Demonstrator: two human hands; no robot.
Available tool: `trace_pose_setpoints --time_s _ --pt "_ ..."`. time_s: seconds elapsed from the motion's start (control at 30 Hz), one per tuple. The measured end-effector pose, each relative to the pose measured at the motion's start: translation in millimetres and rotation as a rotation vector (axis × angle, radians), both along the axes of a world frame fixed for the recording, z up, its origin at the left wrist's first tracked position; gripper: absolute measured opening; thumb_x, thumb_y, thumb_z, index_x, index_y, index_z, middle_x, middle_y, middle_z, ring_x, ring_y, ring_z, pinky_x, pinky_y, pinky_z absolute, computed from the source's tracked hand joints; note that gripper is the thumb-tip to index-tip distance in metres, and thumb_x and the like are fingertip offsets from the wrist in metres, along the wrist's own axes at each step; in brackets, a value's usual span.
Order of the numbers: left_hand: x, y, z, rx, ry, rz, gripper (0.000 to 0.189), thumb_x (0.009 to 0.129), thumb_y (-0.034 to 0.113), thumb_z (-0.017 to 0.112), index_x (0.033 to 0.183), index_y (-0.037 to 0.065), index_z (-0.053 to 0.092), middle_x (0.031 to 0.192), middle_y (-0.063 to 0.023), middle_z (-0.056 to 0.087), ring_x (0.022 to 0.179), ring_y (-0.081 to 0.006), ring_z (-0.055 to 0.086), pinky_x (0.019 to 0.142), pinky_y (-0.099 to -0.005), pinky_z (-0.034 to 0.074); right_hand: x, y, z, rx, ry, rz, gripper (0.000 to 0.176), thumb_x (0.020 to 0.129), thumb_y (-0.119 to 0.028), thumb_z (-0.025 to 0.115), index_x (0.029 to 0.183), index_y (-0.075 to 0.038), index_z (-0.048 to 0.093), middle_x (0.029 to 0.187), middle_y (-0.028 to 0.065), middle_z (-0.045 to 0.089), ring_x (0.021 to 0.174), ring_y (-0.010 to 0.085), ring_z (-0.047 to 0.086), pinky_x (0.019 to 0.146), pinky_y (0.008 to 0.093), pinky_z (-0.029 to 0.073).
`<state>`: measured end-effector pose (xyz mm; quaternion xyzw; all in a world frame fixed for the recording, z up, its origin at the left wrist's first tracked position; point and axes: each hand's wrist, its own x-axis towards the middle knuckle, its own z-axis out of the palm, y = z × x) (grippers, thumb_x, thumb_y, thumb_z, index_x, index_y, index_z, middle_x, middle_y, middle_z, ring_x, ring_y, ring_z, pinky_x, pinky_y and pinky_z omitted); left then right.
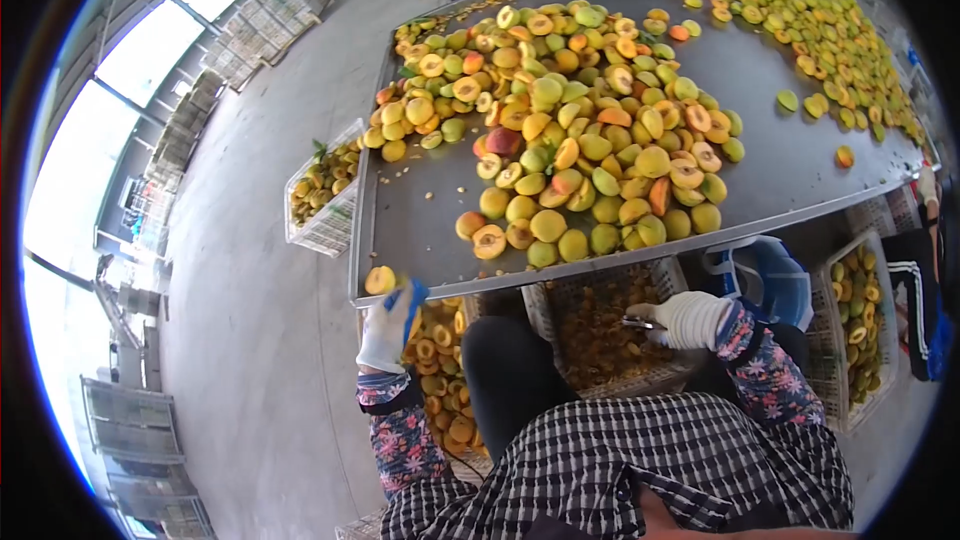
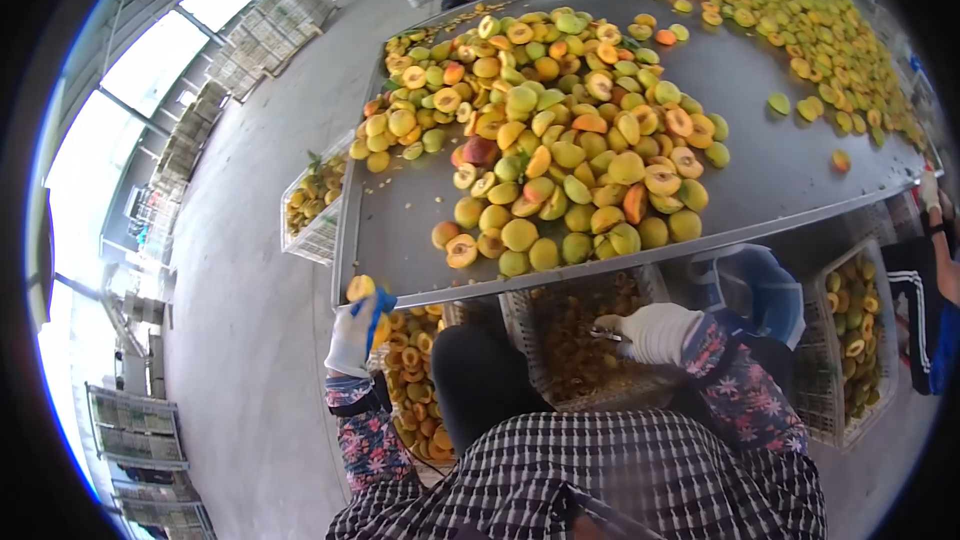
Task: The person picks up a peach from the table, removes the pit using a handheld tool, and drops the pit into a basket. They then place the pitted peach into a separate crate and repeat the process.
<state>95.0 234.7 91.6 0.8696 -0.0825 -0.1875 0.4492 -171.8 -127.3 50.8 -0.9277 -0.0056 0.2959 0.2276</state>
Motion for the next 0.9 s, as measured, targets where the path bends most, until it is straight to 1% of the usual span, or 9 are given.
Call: trace_pose_setpoints --time_s 0.07,0.2,0.27,0.4,0.47,0.63,0.73,0.77,0.9 --pt "-6 18 -4 0.402 -0.23 -0.085 0.037 0.094 0.032 0.062 0.116 0.002 0.068 0.101 -0.0103 0.072 0.086 -0.017 0.068 0.08 -0.0289 0.051 3 1 3 0.03 0.018 0.038 0.049 0.095 -0.03 0.053 0.142 -0.024 0.045 0.089 0.0224 0.067 0.082 0.0415 0.065 0.077 0.0493 0.051" --pt "26 -6 -41 0.045 -0.496 -0.191 0.038 0.092 0.033 0.064 0.119 0.007 0.067 0.108 -0.0127 0.071 0.093 -0.0261 0.069 0.083 -0.0355 0.051 11 10 26 0.049 -0.055 -0.023 0.052 0.094 -0.027 0.054 0.144 -0.019 0.043 0.089 0.0239 0.067 0.084 0.0423 0.065 0.078 0.0494 0.051" --pt "38 -52 -38 0.158 -0.217 -0.203 0.041 0.093 0.036 0.06 0.119 0.005 0.066 0.111 -0.0163 0.07 0.099 -0.0322 0.067 0.086 -0.0385 0.051 19 12 26 0.073 -0.154 -0.052 0.053 0.093 -0.027 0.054 0.144 -0.017 0.042 0.09 0.0243 0.067 0.085 0.0428 0.065 0.079 0.0501 0.051" --pt "57 -125 -55 0.699 -0.24 -0.445 0.072 0.091 0.065 0.046 0.12 0.003 0.065 0.113 -0.0242 0.067 0.112 -0.0377 0.062 0.098 -0.0416 0.046 28 9 -8 0.102 -0.259 0.007 0.057 0.093 -0.032 0.055 0.142 -0.008 0.04 0.091 0.0268 0.067 0.089 0.0447 0.064 0.081 0.0497 0.05" --pt "55 -149 -60 0.796 -0.078 -0.391 0.066 0.087 0.062 0.053 0.128 0.011 0.058 0.12 -0.0191 0.066 0.109 -0.035 0.064 0.092 -0.0421 0.05 28 11 -2 0.087 -0.208 -0.009 0.057 0.093 -0.033 0.055 0.142 -0.007 0.041 0.092 0.0266 0.067 0.09 0.0437 0.065 0.081 0.0491 0.05" --pt "85 -155 -106 0.606 -0.258 -0.505 0.059 0.081 0.042 0.073 0.122 0.002 0.057 0.108 -0.0162 0.069 0.091 -0.0293 0.07 0.079 -0.0392 0.057 23 8 6 0.122 -0.194 -0.048 0.049 0.093 -0.035 0.057 0.132 -0.007 0.048 0.09 0.0255 0.066 0.091 0.044 0.064 0.081 0.0499 0.05" --pt "103 -160 -127 -0.021 0.087 -0.107 0.04 0.084 0.026 0.075 0.114 0.006 0.06 0.106 -0.0151 0.069 0.099 -0.0276 0.069 0.083 -0.0342 0.057 21 6 13 0.143 -0.248 -0.119 0.049 0.093 -0.039 0.057 0.129 -0.007 0.051 0.092 0.0253 0.067 0.092 0.0448 0.064 0.082 0.0492 0.05" --pt "95 -166 -106 -0.454 0.276 0.059 0.03 0.086 0.005 0.067 0.114 0.005 0.056 0.107 -0.0125 0.066 0.102 -0.024 0.067 0.085 -0.0349 0.058 21 5 18 0.16 -0.269 -0.148 0.048 0.094 -0.038 0.057 0.13 -0.007 0.052 0.096 0.0249 0.067 0.096 0.0436 0.063 0.085 0.0475 0.05" --pt "73 -160 -55 -1.201 0.418 -0.143 0.029 0.091 -0.001 0.057 0.119 0.005 0.054 0.117 -0.0149 0.063 0.11 -0.0276 0.063 0.094 -0.0418 0.056 25 8 20 0.412 -0.595 -0.142 0.046 0.096 -0.03 0.057 0.134 -0.006 0.05 0.116 0.0229 0.063 0.111 0.037 0.059 0.096 0.0405 0.046"
